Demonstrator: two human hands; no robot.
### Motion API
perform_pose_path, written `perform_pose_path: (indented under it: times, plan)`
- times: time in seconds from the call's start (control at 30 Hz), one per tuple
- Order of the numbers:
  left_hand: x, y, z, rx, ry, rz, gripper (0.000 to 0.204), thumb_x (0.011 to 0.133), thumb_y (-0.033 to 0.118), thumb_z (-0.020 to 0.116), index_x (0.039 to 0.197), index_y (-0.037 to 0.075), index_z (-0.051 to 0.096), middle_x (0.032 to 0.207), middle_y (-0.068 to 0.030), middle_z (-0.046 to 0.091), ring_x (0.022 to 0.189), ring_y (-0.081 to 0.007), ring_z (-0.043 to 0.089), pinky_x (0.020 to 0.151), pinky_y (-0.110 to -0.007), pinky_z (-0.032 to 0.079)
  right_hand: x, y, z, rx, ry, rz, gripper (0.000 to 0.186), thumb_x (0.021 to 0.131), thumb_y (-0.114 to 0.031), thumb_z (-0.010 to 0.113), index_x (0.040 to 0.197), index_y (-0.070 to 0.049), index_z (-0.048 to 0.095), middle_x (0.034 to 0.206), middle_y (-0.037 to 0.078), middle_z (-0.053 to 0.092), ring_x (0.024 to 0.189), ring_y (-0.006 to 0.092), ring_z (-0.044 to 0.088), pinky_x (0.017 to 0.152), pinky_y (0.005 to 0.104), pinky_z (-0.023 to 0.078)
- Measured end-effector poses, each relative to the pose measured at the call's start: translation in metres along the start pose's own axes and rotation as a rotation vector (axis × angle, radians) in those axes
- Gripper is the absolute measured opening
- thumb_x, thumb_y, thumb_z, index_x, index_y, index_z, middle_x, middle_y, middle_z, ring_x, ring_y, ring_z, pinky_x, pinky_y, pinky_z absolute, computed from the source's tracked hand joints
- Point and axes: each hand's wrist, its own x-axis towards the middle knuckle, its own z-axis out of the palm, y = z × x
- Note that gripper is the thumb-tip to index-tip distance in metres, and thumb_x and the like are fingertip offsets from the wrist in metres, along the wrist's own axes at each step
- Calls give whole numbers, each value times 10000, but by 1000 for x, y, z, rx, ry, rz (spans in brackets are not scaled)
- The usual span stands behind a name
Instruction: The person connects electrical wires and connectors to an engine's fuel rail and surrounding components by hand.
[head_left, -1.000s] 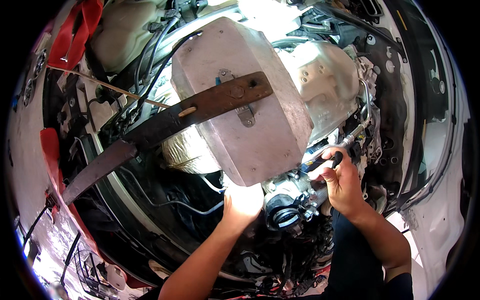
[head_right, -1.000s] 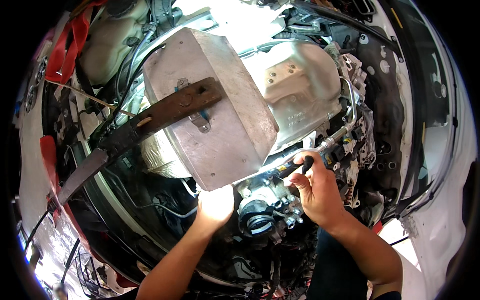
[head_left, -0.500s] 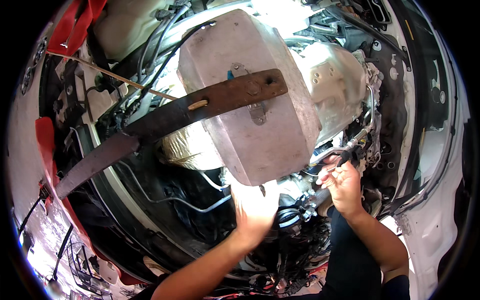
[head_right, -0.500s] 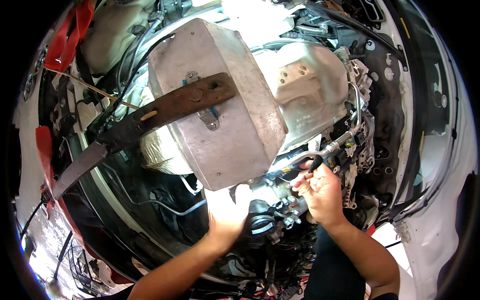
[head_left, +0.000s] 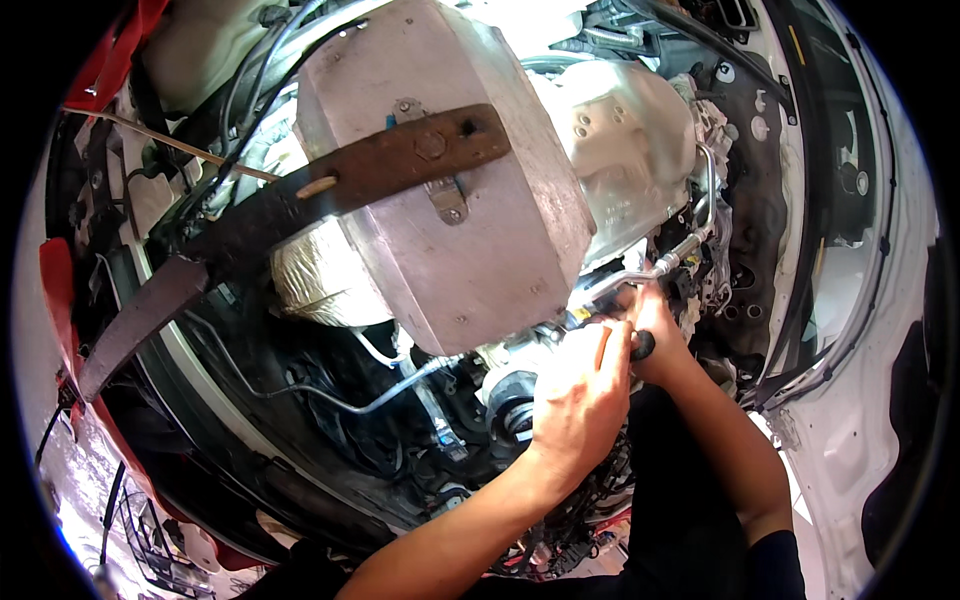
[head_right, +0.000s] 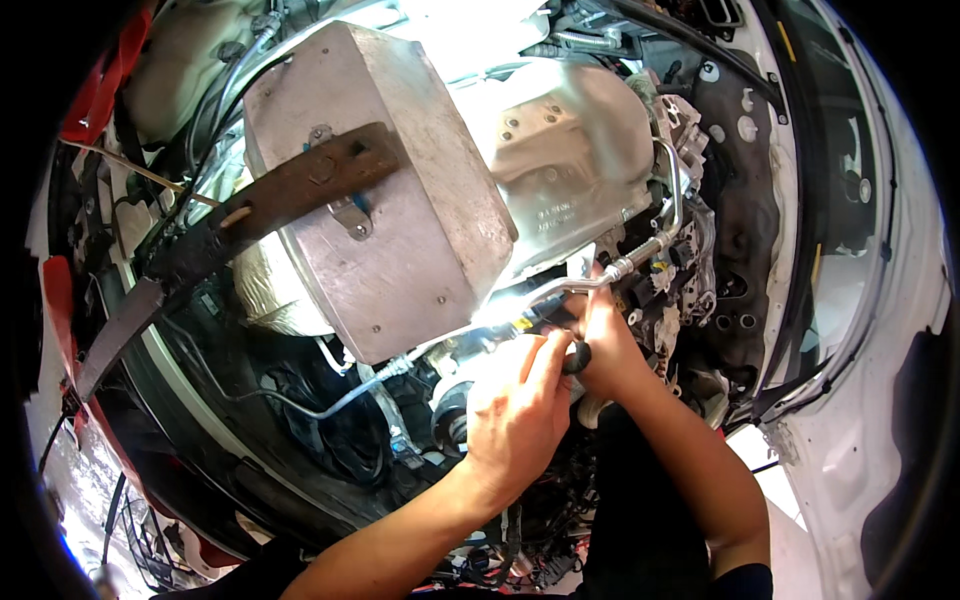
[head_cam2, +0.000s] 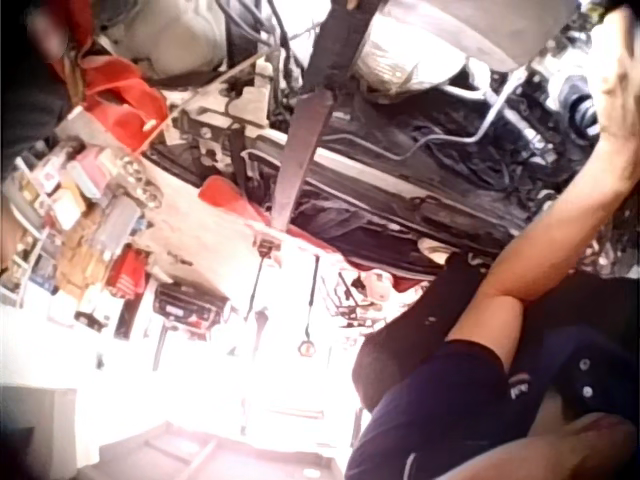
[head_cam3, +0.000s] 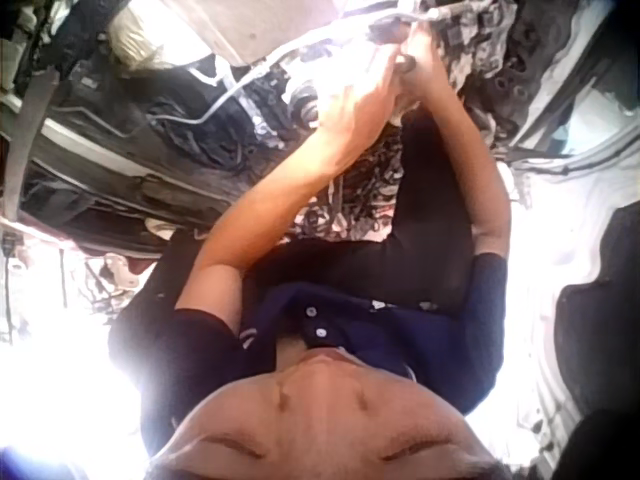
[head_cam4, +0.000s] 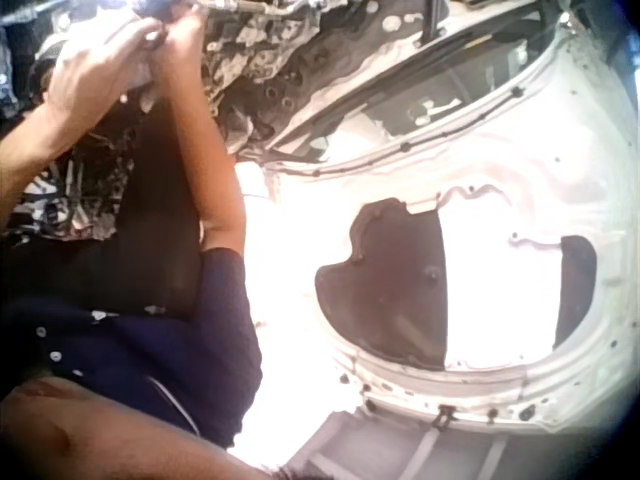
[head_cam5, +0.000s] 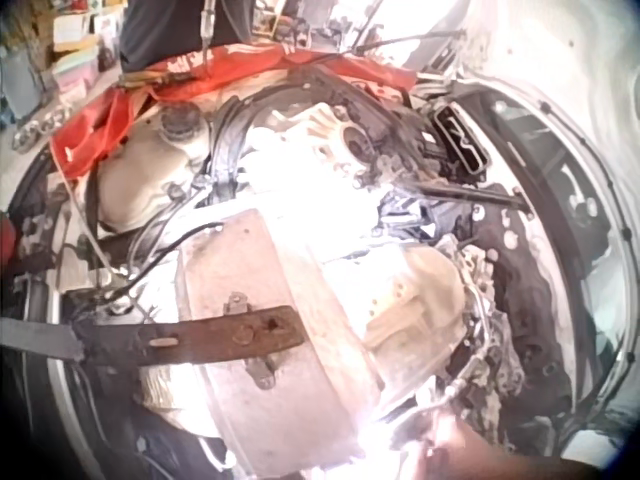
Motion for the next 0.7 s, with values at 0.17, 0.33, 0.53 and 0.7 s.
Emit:
perform_pose_path:
  times: [0.17,0.33,0.53,0.7]
  plan:
    - [6,3,-3,30,98,-67,382,790,65,643,1167,19,601,878,-98,628,727,-251,628,645,-332,519,6,-9,2,-589,-40,-257,647,647,-65,776,1219,45,493,1089,202,626,1038,339,606,882,389,489]
    - [14,7,-4,-36,244,-42,392,796,52,640,1187,38,609,821,-122,683,618,-266,647,592,-348,514,9,-4,-11,-633,-135,-35,519,674,-59,749,1138,39,538,1038,217,633,980,346,612,868,385,490]
    - [5,4,-2,-50,158,120,315,764,-6,597,1077,23,619,949,-98,661,787,-228,650,675,-324,519,13,21,-13,-312,-55,-7,423,809,-38,669,1196,32,514,1107,170,614,1071,237,568,955,347,439]
    - [-12,1,-4,-120,146,117,352,732,-27,616,1080,19,638,1057,-111,657,834,-237,657,725,-313,535,11,-4,4,-365,-136,83,440,847,-3,625,1260,34,480,1133,160,607,1067,189,541,963,324,435]
